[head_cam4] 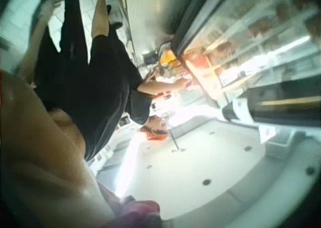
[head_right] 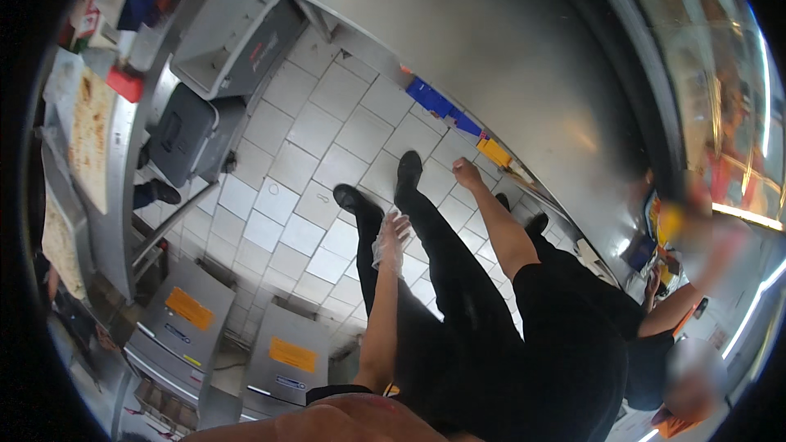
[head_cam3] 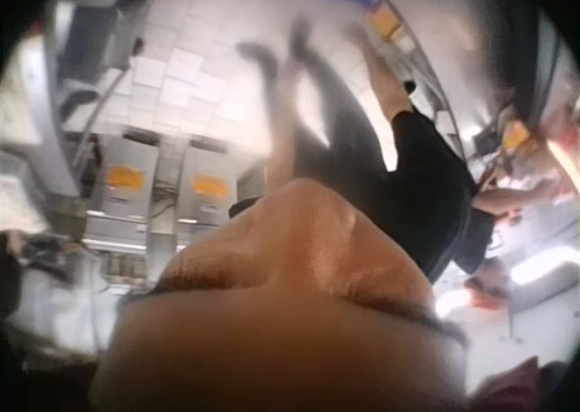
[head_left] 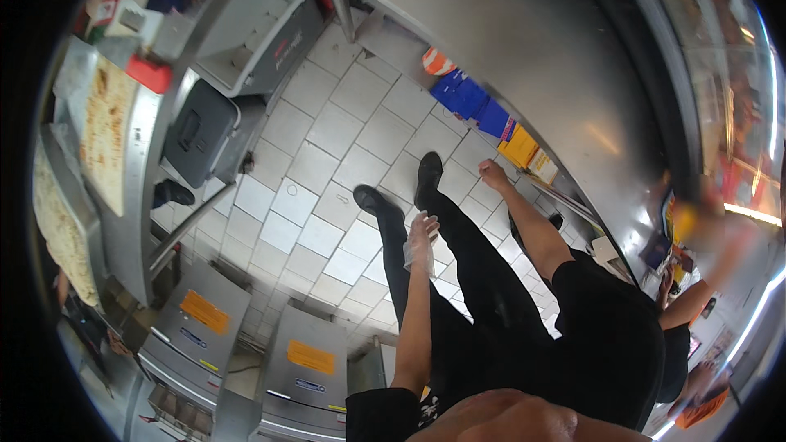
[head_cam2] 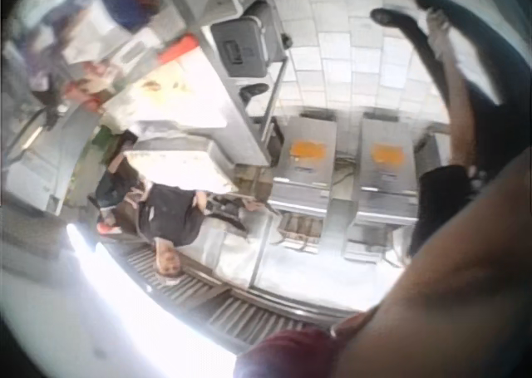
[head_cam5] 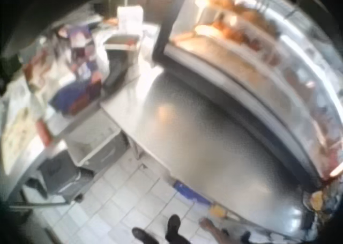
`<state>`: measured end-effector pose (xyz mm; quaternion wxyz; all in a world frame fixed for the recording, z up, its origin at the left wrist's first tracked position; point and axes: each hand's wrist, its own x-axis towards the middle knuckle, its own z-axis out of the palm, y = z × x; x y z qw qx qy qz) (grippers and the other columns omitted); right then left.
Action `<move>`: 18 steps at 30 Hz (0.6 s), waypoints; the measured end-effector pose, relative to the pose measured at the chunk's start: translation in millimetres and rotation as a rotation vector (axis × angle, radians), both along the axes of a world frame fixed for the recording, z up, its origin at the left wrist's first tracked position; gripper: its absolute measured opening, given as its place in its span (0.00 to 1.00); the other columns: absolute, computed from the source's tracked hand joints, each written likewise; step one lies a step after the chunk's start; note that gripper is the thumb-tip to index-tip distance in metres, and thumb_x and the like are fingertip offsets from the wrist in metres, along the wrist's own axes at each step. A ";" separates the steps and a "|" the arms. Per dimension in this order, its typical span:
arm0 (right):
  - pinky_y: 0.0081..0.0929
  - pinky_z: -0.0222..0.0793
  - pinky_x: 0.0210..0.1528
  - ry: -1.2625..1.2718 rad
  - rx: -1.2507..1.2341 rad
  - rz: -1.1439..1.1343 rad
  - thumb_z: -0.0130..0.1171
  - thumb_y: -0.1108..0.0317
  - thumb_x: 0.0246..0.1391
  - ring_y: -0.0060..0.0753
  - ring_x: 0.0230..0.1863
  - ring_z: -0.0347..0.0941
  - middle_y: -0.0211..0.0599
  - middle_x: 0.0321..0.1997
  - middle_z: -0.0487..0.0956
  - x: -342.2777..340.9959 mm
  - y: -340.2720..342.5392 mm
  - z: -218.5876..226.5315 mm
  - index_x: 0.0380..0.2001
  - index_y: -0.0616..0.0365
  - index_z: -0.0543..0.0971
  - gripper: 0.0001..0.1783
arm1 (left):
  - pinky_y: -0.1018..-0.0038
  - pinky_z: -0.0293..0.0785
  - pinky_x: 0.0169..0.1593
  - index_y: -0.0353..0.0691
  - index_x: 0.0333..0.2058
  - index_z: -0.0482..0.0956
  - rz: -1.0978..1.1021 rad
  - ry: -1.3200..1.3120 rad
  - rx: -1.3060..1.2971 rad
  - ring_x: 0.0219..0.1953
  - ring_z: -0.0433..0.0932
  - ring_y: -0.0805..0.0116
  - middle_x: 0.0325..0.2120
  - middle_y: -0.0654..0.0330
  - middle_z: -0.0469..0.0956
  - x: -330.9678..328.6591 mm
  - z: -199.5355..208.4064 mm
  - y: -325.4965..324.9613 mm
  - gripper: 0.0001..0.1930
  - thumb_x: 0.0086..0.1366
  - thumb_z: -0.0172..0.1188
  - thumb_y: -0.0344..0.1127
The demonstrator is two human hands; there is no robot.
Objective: The person assembles food orders at a fast-food counter. They place fried chicken pieces and yellow side items into cardboard boxes, then add small sauce cups. The person also handles order tickets and packaging materials while coworkers work nearby.
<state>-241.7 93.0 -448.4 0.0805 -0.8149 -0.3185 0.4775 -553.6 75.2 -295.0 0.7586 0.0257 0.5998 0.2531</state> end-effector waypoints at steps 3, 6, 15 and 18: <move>0.33 0.76 0.41 0.078 0.042 0.022 0.61 0.65 0.59 0.33 0.38 0.80 0.38 0.35 0.83 7.6 12.7 -29.6 0.38 0.57 0.79 0.09 | 0.61 0.69 0.59 0.46 0.63 0.68 0.088 -0.149 -0.010 0.54 0.76 0.59 0.54 0.52 0.78 0.4 -30.9 -31.7 0.27 0.74 0.49 0.56; 0.42 0.72 0.48 -0.041 -0.123 0.292 0.53 0.49 0.65 0.46 0.44 0.79 0.43 0.39 0.83 -47.5 -15.5 -6.9 0.44 0.54 0.78 0.19 | 0.57 0.69 0.60 0.47 0.67 0.59 0.239 -0.159 -0.159 0.56 0.75 0.54 0.57 0.49 0.74 -7.9 -37.1 -53.8 0.32 0.73 0.48 0.59; 0.59 0.58 0.68 0.008 -0.460 0.446 0.55 0.46 0.58 0.73 0.69 0.59 0.60 0.77 0.49 -186.3 -69.5 195.2 0.74 0.49 0.50 0.47 | 0.50 0.58 0.67 0.49 0.71 0.51 0.105 -0.299 -0.152 0.63 0.67 0.49 0.64 0.48 0.63 -41.3 -29.6 2.2 0.43 0.68 0.47 0.70; 0.71 0.61 0.62 -0.042 -0.540 0.712 0.56 0.42 0.57 0.76 0.69 0.58 0.57 0.80 0.37 -194.3 -74.5 237.2 0.76 0.38 0.42 0.52 | 0.51 0.58 0.66 0.49 0.69 0.54 0.173 -0.388 -0.207 0.62 0.67 0.51 0.62 0.48 0.66 -58.1 -24.3 24.3 0.41 0.68 0.47 0.70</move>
